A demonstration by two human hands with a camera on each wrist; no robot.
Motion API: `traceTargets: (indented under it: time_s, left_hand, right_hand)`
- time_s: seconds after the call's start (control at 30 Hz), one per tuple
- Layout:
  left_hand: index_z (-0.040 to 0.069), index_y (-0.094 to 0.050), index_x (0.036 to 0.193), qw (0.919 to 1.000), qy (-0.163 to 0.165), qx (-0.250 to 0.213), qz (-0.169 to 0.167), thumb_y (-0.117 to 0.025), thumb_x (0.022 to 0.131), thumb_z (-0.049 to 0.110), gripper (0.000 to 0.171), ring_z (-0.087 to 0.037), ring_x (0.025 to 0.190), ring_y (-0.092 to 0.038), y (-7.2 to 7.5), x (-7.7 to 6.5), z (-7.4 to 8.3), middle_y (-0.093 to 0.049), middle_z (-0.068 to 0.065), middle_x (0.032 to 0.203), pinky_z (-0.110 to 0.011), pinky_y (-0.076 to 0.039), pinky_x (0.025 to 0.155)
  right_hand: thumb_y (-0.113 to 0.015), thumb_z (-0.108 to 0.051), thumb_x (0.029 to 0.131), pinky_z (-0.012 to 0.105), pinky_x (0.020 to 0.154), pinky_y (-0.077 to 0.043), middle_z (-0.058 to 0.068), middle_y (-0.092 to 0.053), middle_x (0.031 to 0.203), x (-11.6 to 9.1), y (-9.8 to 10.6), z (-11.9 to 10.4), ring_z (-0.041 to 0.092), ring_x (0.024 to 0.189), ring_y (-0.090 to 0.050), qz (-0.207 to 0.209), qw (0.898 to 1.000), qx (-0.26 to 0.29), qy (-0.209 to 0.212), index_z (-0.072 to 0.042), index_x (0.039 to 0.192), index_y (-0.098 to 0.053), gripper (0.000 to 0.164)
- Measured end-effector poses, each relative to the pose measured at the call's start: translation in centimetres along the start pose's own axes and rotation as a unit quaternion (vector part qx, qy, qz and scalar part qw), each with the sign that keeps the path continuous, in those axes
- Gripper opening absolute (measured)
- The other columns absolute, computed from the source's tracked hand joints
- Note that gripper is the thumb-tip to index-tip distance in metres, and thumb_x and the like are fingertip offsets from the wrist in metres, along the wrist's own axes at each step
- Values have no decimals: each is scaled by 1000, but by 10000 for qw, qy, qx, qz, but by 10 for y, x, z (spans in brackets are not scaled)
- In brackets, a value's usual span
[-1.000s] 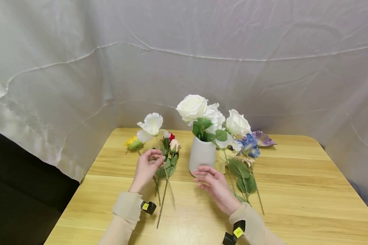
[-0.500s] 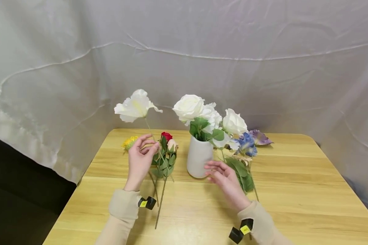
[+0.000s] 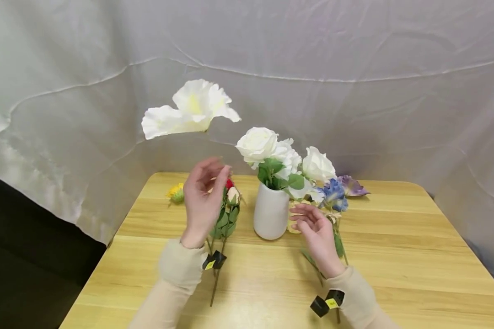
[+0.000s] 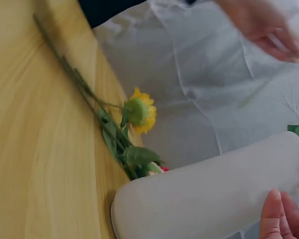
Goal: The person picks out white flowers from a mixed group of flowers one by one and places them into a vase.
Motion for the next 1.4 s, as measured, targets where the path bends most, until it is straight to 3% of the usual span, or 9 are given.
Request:
traceTargets:
  time_s: [0.1, 0.3, 0.5, 0.67, 0.83, 1.23, 1.4]
  left_hand:
    - [-14, -59, 113, 9986, -482, -179, -88, -64, 91, -8, 22, 3, 86, -68, -12, 6, 9, -68, -33, 96, -18, -61, 77]
    - [-18, -56, 112, 9952, -807, -534, -160, -62, 91, -11, 22, 1, 86, -68, -32, 16, 19, -66, -33, 93, -20, -61, 74]
    - [-14, -57, 110, 9932, -1021, -510, -207, -64, 92, -7, 21, -24, 83, -72, -51, 19, 22, -67, -29, 93, -25, -62, 72]
    - [-11, -60, 110, 9915, -1184, -283, -456, -64, 93, -5, 18, -38, 83, -70, -62, 16, 15, -70, -27, 94, -30, -64, 75]
    - [-10, -62, 111, 9907, -1212, 64, -620, -64, 95, -2, 18, -35, 85, -73, -67, 13, 8, -71, -25, 96, -32, -65, 76]
    - [-6, -65, 104, 9839, -1293, 979, -755, -63, 97, 4, 12, -28, 81, -76, -72, 7, -6, -75, -20, 92, -24, -63, 77]
    - [-4, -67, 99, 9838, -1137, 1147, -783, -65, 96, 6, 11, -26, 78, -75, -70, 5, -12, -75, -18, 90, -23, -63, 75]
  right_hand:
    - [-48, 14, 93, 24, 80, -60, -3, -68, 111, 0, -1, 1, 11, 98, -67, 125, 9990, -229, 361, 9, 129, -53, 36]
    - [-48, 16, 91, 25, 80, -61, 2, -68, 113, -2, -4, 0, 11, 99, -67, 148, 9965, -388, 723, 10, 127, -55, 37]
    - [-50, 16, 91, 22, 78, -60, 7, -68, 115, -2, -7, -3, 14, 99, -68, 119, 9941, -404, 1001, 3, 124, -58, 37]
    - [-51, 17, 89, 23, 79, -60, 5, -67, 115, -2, -7, -1, 14, 100, -68, 98, 9950, -406, 912, 6, 125, -57, 38]
    - [-49, 16, 90, 24, 80, -60, 10, -66, 118, -3, -6, 1, 14, 101, -67, 72, 9964, -447, 715, 9, 129, -54, 40]
    - [-50, 17, 88, 22, 80, -60, 17, -64, 120, -4, -5, 4, 11, 99, -66, 29, 9969, -433, 654, 1, 128, -54, 43]
    - [-49, 17, 88, 25, 81, -61, 19, -64, 120, -4, -4, 5, 15, 99, -67, 7, 9966, -461, 679, 1, 129, -53, 44]
Point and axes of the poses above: each hand's wrist, its own x-axis towards the middle knuckle, its own y-axis out of the back of the hand, z = x × y, the point moved 1 cm from there along x, towards the middle knuckle
